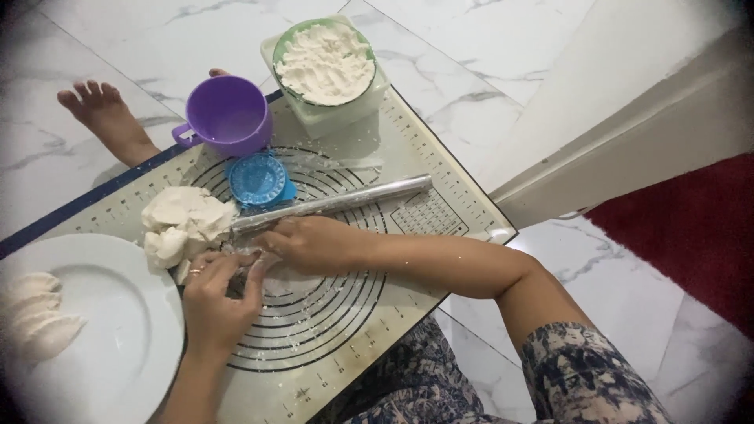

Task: Shaping dough into dumplings using a manual rolling pin and a plastic mold.

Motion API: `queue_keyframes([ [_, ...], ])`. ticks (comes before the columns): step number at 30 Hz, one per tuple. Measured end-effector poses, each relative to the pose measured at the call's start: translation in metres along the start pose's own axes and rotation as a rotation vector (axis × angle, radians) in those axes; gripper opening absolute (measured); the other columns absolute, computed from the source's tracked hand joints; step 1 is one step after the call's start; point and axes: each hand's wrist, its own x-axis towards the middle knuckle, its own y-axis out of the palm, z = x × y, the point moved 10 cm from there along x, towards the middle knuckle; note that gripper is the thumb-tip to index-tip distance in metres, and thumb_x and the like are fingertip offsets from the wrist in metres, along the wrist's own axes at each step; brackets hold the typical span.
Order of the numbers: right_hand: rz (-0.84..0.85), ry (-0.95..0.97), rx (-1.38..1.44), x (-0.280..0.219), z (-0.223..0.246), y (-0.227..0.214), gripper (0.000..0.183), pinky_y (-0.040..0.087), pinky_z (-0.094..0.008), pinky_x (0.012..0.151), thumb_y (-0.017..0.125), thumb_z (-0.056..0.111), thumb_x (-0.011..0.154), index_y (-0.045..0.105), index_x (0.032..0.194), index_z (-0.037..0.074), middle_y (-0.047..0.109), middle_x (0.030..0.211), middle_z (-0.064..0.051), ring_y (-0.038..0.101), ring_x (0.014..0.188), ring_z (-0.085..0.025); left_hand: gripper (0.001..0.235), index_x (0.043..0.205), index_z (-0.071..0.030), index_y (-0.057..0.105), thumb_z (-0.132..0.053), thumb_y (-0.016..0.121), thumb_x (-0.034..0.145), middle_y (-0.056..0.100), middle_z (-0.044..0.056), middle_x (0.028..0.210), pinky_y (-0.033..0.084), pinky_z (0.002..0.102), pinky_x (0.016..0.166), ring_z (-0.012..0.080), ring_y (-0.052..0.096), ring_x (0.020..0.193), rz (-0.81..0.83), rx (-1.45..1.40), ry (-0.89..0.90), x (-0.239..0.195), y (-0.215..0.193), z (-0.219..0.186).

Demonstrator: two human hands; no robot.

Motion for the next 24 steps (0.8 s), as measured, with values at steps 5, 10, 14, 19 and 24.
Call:
queue_keyframes([
  [5,-0.019,-0.150,-0.267,-0.001,0.015,0.017,0.040,0.062,-0.030,0.073,0.070,0.014,0.089,0.059,0.122,-0.005,0.072,0.093,-0.016,0.070,0.083,-0.023,0.015,0.088,-0.001,0.074,-0.001,0.074,0.073,0.074,0.012,0.087,0.053,0.038,0.079,0.0278,0.065,0.090,0.035,0.054,-0.035,-0.004,0.009,0.012],
  [10,-0.002,-0.166,-0.278,-0.003,0.021,0.007,0.038,0.061,-0.028,0.081,0.070,0.012,0.088,0.062,0.121,-0.006,0.071,0.115,-0.017,0.070,0.093,-0.024,0.016,0.088,0.000,0.075,-0.001,0.076,0.073,0.074,0.011,0.087,0.053,0.039,0.083,0.0304,0.065,0.089,-0.031,0.017,0.006,-0.006,0.000,0.001],
  [14,0.153,0.109,0.153,-0.001,0.000,-0.002,0.043,0.061,-0.038,0.087,0.060,0.020,0.091,0.055,0.127,-0.002,0.070,0.119,-0.020,0.069,0.106,-0.032,0.014,0.093,-0.003,0.076,-0.006,0.075,0.079,0.074,0.009,0.091,0.051,0.037,0.086,0.0275,0.061,0.090,-0.005,0.037,-0.020,-0.003,-0.002,-0.005],
  [19,0.249,0.172,0.352,-0.002,-0.007,-0.007,0.028,0.060,-0.023,0.054,0.057,0.002,0.089,0.064,0.116,-0.002,0.073,0.080,-0.008,0.069,0.062,-0.017,0.024,0.105,-0.007,0.077,-0.008,0.076,0.081,0.075,0.011,0.091,0.052,0.038,0.079,0.0267,0.063,0.084,0.028,0.082,-0.056,-0.002,0.002,0.000],
  [24,0.290,0.179,0.459,-0.005,-0.007,-0.014,0.048,0.063,-0.029,0.064,0.066,-0.004,0.071,0.065,0.120,-0.004,0.077,0.096,-0.013,0.075,0.077,-0.022,0.020,0.100,0.002,0.076,-0.009,0.080,0.083,0.072,0.017,0.089,0.051,0.039,0.074,0.0291,0.063,0.078,-0.022,0.084,-0.057,-0.008,0.002,0.011],
])
